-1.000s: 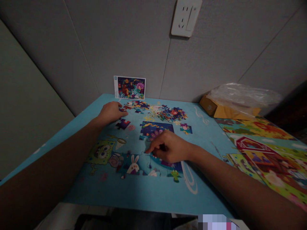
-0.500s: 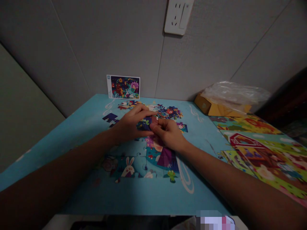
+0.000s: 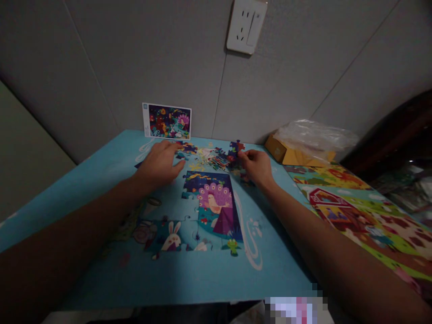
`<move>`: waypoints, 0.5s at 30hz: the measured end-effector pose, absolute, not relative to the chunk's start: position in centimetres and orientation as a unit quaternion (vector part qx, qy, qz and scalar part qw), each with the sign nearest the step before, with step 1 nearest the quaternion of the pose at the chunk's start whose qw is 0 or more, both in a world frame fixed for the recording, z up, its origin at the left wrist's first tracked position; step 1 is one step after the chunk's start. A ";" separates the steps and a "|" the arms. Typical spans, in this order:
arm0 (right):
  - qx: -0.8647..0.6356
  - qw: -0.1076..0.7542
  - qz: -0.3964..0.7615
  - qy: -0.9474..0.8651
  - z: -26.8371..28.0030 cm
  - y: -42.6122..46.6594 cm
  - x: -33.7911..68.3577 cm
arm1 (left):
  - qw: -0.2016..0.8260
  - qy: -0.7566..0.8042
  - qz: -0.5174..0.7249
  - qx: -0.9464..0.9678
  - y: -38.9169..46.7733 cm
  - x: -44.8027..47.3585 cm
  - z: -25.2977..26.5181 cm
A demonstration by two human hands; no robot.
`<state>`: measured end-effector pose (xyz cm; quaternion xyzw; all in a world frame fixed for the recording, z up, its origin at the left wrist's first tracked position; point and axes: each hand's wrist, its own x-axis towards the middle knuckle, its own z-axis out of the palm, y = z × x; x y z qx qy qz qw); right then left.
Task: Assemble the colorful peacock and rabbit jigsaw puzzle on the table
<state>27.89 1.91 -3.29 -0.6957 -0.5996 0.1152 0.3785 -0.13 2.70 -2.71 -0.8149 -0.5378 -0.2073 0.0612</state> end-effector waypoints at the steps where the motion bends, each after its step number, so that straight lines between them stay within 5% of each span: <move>1: -0.719 0.355 0.090 -0.591 -3.3 2.3 28.7 | 0.073 -0.587 -0.159 -0.790 2.8 -0.5 -2.6; 7: -0.797 0.195 0.074 -0.566 -3.9 3.5 30.4 | 0.029 -0.724 0.030 -0.689 2.9 -2.7 -2.2; 15: -0.810 0.185 0.064 -0.552 -3.5 3.1 29.3 | 0.058 -0.693 0.046 -0.717 4.2 -4.0 -2.5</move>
